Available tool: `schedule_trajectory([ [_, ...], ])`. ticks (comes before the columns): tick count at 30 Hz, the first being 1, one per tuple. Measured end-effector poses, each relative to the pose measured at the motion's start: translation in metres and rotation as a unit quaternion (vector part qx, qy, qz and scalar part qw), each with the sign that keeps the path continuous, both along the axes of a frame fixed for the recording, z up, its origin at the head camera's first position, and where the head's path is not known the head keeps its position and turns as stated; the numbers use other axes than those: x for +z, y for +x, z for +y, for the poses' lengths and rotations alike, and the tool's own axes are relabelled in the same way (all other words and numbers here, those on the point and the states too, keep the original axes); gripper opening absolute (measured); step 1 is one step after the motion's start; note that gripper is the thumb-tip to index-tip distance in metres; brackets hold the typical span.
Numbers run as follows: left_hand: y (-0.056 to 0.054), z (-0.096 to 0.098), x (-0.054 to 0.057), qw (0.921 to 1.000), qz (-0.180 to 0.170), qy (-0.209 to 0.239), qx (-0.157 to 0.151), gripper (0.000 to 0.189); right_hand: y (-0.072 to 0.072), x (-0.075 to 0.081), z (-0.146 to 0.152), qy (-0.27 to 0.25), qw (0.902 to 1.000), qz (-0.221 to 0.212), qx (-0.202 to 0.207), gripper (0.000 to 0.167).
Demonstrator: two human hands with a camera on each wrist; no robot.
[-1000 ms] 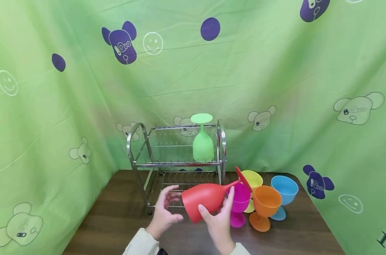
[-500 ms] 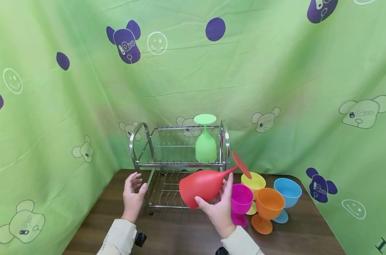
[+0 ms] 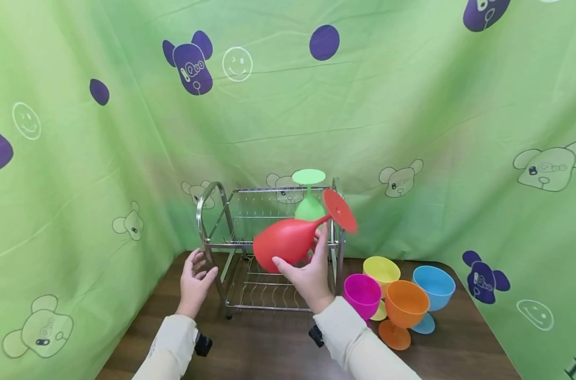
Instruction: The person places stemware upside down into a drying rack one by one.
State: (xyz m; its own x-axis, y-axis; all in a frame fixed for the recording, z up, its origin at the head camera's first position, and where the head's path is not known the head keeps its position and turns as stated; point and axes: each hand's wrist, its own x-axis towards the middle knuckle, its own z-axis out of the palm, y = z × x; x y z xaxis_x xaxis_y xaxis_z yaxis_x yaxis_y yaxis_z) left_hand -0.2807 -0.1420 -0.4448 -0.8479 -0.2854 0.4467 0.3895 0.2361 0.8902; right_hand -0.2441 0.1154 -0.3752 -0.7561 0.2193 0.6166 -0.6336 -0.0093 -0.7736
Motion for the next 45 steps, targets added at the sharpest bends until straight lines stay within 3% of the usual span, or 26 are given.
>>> schedule_trajectory([
  [6, -0.014, -0.002, 0.004, 0.998, -0.031, 0.043, 0.036, 0.066, -0.026, 0.019, -0.008, 0.069, 0.9974, 0.003, -0.023, 0.108],
  [11, -0.025, -0.001, -0.001, 0.9969, -0.056, 0.045, 0.032, 0.06, -0.045, 0.031, -0.016, 0.125, 0.9909, -0.008, -0.05, 0.107],
  [16, -0.027, -0.002, -0.003, 0.9964, -0.039, 0.066, 0.036, 0.047, -0.059, 0.04, -0.024, 0.196, 0.9775, -0.044, -0.063, 0.106],
  [21, -0.029, -0.005, -0.004, 0.9971, -0.026, 0.036, 0.062, 0.034, -0.071, 0.046, -0.028, 0.236, 0.9675, -0.045, -0.08, 0.107],
  [26, -0.033, -0.008, -0.004, 0.9976, -0.028, 0.021, 0.06, 0.028, -0.08, 0.049, -0.034, 0.283, 0.9519, -0.052, -0.105, 0.109],
  [35, -0.037, -0.008, -0.004, 0.9981, -0.051, -0.002, 0.034, 0.029, -0.095, 0.044, -0.036, 0.345, 0.9259, -0.063, -0.14, 0.097],
  [42, -0.035, -0.01, -0.008, 0.9975, -0.069, -0.019, -0.003, 0.039, -0.106, 0.034, -0.036, 0.425, 0.8861, -0.082, -0.164, 0.089],
  [45, -0.036, -0.01, -0.008, 0.9971, -0.067, -0.033, -0.01, 0.038, -0.109, 0.032, -0.037, 0.446, 0.8766, -0.085, -0.159, 0.092],
])
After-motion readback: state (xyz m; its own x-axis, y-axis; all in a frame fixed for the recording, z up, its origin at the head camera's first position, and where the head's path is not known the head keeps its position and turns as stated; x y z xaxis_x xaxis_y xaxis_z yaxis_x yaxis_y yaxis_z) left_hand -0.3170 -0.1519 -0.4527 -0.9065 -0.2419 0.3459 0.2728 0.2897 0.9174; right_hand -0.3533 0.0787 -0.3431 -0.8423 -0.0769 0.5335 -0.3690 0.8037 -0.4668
